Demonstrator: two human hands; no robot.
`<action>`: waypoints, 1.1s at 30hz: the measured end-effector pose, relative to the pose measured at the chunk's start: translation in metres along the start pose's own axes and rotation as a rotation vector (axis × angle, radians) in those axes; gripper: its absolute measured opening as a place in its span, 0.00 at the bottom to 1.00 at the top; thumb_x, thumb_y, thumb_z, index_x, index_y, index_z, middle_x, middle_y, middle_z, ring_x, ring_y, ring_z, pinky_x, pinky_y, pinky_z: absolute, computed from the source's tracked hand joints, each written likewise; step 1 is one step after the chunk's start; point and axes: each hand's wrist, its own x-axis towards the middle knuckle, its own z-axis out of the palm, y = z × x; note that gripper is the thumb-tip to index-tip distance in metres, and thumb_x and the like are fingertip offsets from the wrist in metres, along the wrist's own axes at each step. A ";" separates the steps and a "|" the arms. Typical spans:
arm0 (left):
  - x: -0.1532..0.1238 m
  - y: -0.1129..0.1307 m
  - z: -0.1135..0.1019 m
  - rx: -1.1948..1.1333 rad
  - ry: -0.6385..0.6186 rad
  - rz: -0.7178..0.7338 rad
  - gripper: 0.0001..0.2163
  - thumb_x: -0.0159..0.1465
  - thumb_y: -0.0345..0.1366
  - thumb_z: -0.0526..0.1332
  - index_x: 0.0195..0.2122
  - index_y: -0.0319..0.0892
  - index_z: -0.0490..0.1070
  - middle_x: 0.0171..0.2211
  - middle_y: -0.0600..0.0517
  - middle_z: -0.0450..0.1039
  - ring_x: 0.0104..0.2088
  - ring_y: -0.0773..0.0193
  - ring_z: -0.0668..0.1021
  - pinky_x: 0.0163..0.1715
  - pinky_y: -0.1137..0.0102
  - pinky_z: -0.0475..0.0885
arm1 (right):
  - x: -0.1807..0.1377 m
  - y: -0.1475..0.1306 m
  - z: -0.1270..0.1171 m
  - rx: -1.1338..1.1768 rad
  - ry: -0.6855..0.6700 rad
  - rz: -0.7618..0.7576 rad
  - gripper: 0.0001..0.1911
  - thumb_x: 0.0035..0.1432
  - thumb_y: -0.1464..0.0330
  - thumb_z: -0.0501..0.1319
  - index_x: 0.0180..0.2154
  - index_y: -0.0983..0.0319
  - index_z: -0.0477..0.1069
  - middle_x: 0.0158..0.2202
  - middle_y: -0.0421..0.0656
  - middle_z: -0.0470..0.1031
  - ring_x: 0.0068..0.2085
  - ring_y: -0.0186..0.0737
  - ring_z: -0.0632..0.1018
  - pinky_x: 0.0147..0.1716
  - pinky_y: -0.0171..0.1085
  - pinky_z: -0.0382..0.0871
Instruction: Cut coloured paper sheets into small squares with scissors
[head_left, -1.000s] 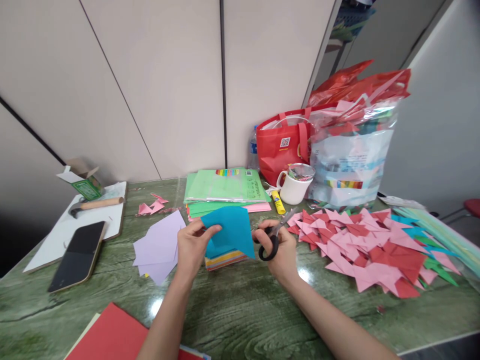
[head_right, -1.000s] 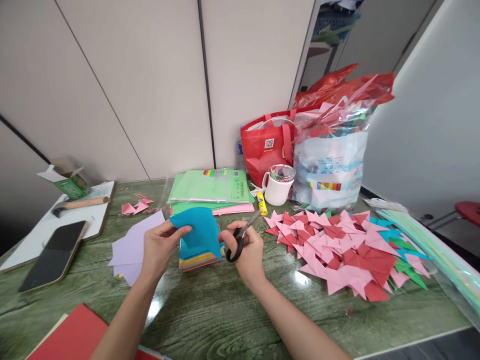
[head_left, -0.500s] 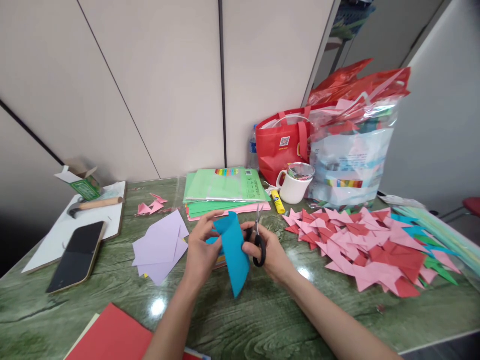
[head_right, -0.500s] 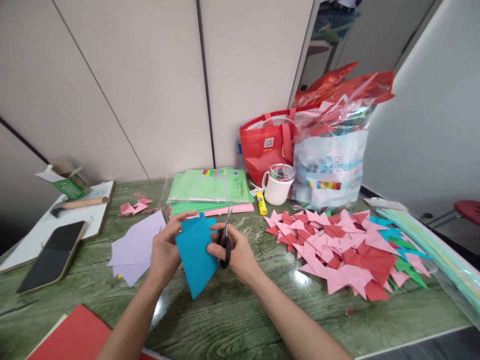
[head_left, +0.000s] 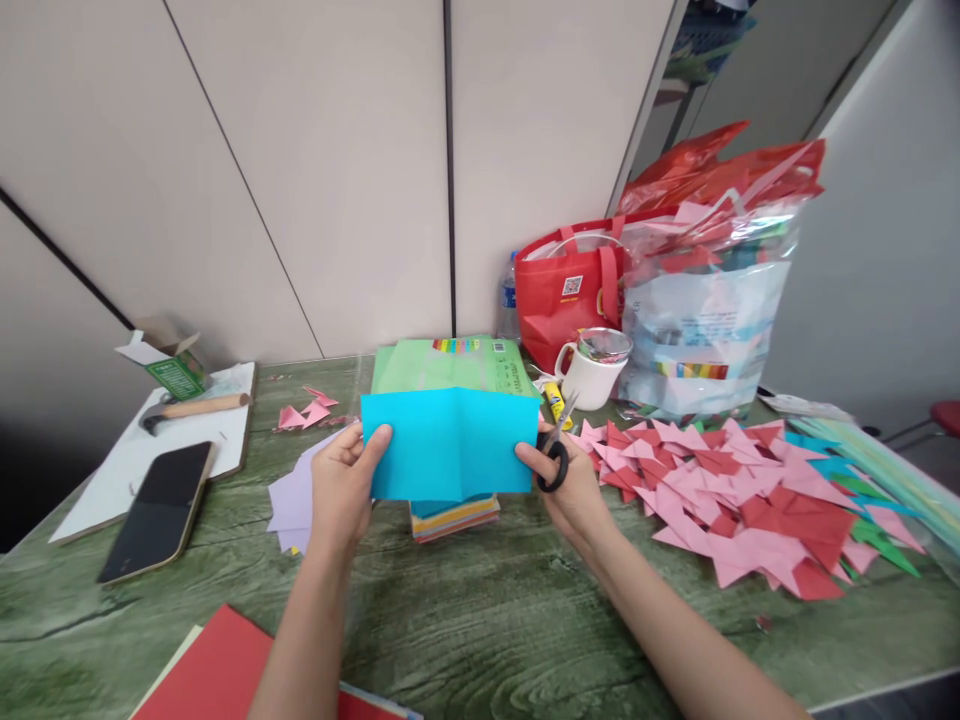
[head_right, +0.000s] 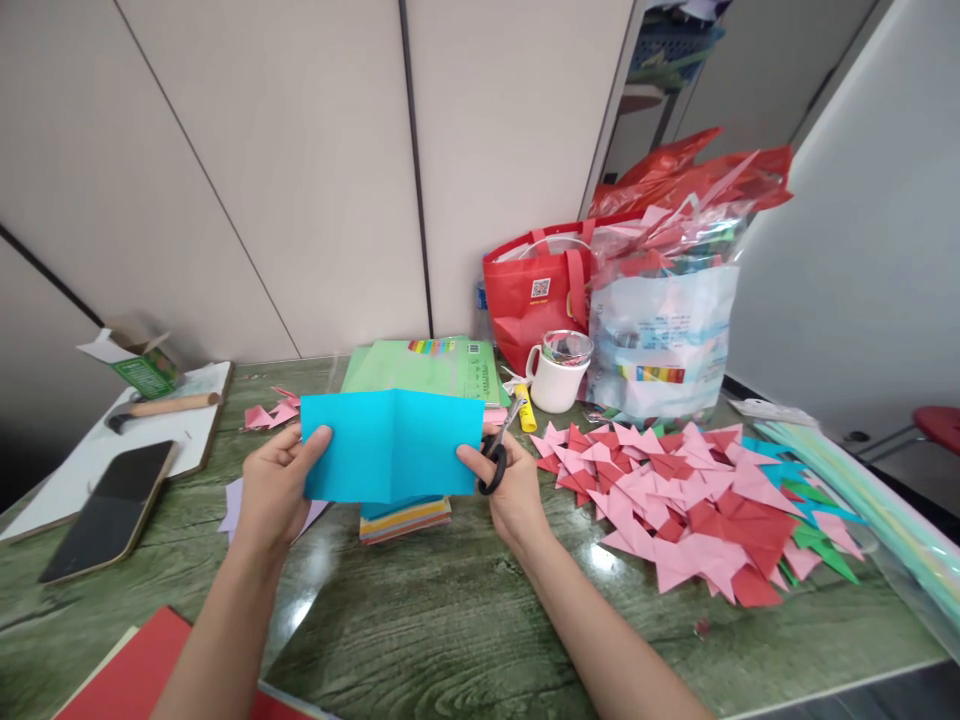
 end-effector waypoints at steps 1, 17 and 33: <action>0.001 0.002 -0.002 -0.033 -0.005 -0.030 0.16 0.47 0.41 0.66 0.35 0.39 0.72 0.27 0.51 0.75 0.23 0.67 0.73 0.21 0.74 0.68 | 0.001 0.001 -0.001 -0.008 0.067 -0.032 0.17 0.36 0.66 0.69 0.31 0.61 0.68 0.29 0.39 0.71 0.30 0.37 0.71 0.30 0.37 0.66; -0.034 -0.028 0.044 -0.217 -0.365 -0.257 0.29 0.46 0.42 0.66 0.51 0.46 0.64 0.48 0.43 0.69 0.51 0.53 0.69 0.49 0.60 0.65 | -0.010 0.006 0.005 -0.153 0.243 -0.197 0.16 0.39 0.67 0.68 0.31 0.61 0.66 0.24 0.34 0.63 0.24 0.29 0.64 0.22 0.29 0.56; -0.027 -0.012 0.049 -0.269 -0.002 -0.297 0.24 0.47 0.33 0.67 0.46 0.44 0.66 0.41 0.50 0.72 0.30 0.62 0.77 0.28 0.60 0.78 | -0.004 0.003 0.001 -0.215 0.305 -0.297 0.15 0.40 0.68 0.68 0.33 0.61 0.67 0.24 0.35 0.66 0.25 0.30 0.67 0.23 0.29 0.59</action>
